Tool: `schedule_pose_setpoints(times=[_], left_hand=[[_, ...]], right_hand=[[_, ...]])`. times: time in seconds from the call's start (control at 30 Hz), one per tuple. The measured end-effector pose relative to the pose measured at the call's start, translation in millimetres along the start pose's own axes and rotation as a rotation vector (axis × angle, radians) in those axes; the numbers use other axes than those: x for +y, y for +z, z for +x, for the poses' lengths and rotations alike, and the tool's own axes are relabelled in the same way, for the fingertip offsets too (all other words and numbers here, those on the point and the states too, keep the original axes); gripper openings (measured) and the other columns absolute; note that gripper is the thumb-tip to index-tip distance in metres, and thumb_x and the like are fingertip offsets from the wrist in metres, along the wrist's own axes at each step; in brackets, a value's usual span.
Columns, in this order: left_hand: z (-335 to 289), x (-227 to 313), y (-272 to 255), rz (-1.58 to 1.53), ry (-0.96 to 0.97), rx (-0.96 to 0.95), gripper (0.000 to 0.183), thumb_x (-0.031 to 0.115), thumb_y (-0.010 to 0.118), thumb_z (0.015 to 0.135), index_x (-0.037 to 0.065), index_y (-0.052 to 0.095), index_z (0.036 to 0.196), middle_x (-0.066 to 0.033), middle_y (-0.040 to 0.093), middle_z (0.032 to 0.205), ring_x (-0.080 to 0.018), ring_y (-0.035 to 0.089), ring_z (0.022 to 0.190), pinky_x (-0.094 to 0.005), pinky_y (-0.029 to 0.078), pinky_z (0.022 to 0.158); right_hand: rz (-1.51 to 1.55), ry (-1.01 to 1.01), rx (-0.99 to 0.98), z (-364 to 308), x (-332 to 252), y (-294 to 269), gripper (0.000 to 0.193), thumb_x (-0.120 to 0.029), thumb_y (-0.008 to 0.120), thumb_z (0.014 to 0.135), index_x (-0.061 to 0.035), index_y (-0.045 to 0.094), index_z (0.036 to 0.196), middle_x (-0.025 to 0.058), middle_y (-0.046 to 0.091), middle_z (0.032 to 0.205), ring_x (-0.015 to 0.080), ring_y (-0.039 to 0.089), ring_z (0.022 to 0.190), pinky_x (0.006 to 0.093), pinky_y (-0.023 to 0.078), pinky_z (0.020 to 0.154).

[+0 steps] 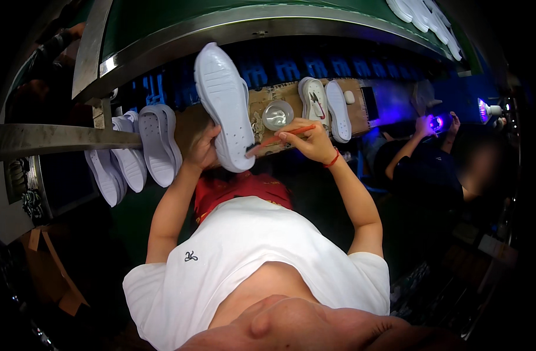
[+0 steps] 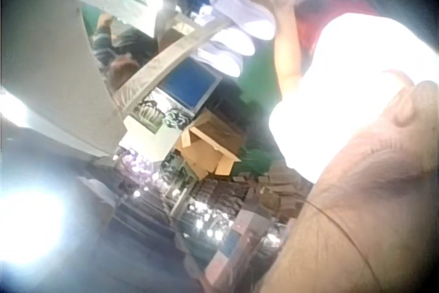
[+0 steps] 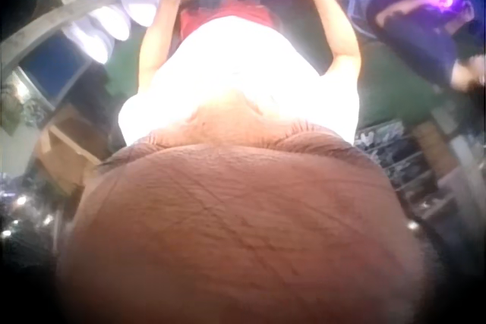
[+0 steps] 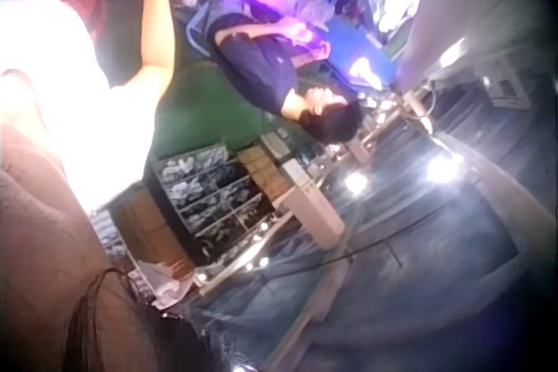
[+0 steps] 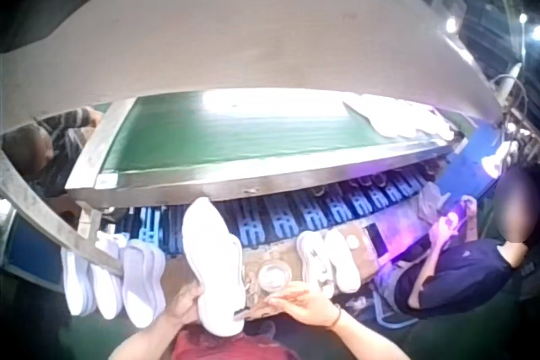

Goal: The person applies glue to the soles of white slipper-style shoes using a small brush. They repeatedly dip the brush into a container and spread the adhesive on the bottom surface of each shoe, then place the treated shoes on a nearby surface.

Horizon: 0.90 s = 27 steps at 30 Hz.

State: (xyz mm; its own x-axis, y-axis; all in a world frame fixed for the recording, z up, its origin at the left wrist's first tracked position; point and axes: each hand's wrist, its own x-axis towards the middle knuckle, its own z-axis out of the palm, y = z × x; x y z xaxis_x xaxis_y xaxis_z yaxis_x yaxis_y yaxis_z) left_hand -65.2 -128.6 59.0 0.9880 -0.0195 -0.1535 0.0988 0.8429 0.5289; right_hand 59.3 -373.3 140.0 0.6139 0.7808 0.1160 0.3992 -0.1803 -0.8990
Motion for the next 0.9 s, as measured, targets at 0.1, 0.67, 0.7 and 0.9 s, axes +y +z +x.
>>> schedule_pose_setpoints(times=[0.1,0.67,0.7,0.9], left_hand=[[3.0,8.8,-22.5,0.015,-0.180,-0.129,0.047,0.011,0.061,0.087,0.004,0.046,0.131,-0.0099,0.053,0.126,-0.0227,0.051,0.118,-0.0386,0.041,0.102],[16.0,30.6,34.6,0.826,0.501,-0.281,0.071,0.020,0.078,0.073,0.009,0.042,0.133,-0.0127,0.045,0.132,-0.0275,0.040,0.127,-0.0389,0.035,0.108],[16.8,25.2,28.6,0.456,0.330,-0.198,0.071,0.024,0.075,0.076,0.009,0.039,0.136,-0.0143,0.043,0.134,-0.0294,0.041,0.127,-0.0413,0.036,0.107],[21.1,-8.8,11.3,0.749,0.219,-0.086,0.069,0.038,0.065,0.085,0.020,0.030,0.141,-0.0072,0.043,0.138,-0.0251,0.043,0.127,-0.0395,0.038,0.108]], right_hand=[[0.045,-0.023,0.057,9.0,-3.2,-4.5,0.012,-0.008,0.063,0.086,-0.0001,0.070,0.093,0.0075,0.069,0.080,0.0151,0.063,0.073,0.0266,0.048,0.068],[0.578,0.259,0.214,1.3,-36.7,44.5,0.021,-0.011,0.057,0.092,0.0069,0.066,0.098,0.0115,0.069,0.077,0.0145,0.066,0.074,0.0251,0.051,0.071],[0.637,0.244,0.165,5.7,-45.7,52.6,0.019,-0.009,0.058,0.091,0.0074,0.066,0.098,0.0118,0.069,0.077,0.0151,0.066,0.075,0.0253,0.052,0.071],[0.150,-0.252,0.149,69.4,-36.6,28.9,0.015,-0.009,0.062,0.087,0.0019,0.069,0.096,0.0088,0.070,0.082,0.0144,0.063,0.081,0.0265,0.049,0.074]])
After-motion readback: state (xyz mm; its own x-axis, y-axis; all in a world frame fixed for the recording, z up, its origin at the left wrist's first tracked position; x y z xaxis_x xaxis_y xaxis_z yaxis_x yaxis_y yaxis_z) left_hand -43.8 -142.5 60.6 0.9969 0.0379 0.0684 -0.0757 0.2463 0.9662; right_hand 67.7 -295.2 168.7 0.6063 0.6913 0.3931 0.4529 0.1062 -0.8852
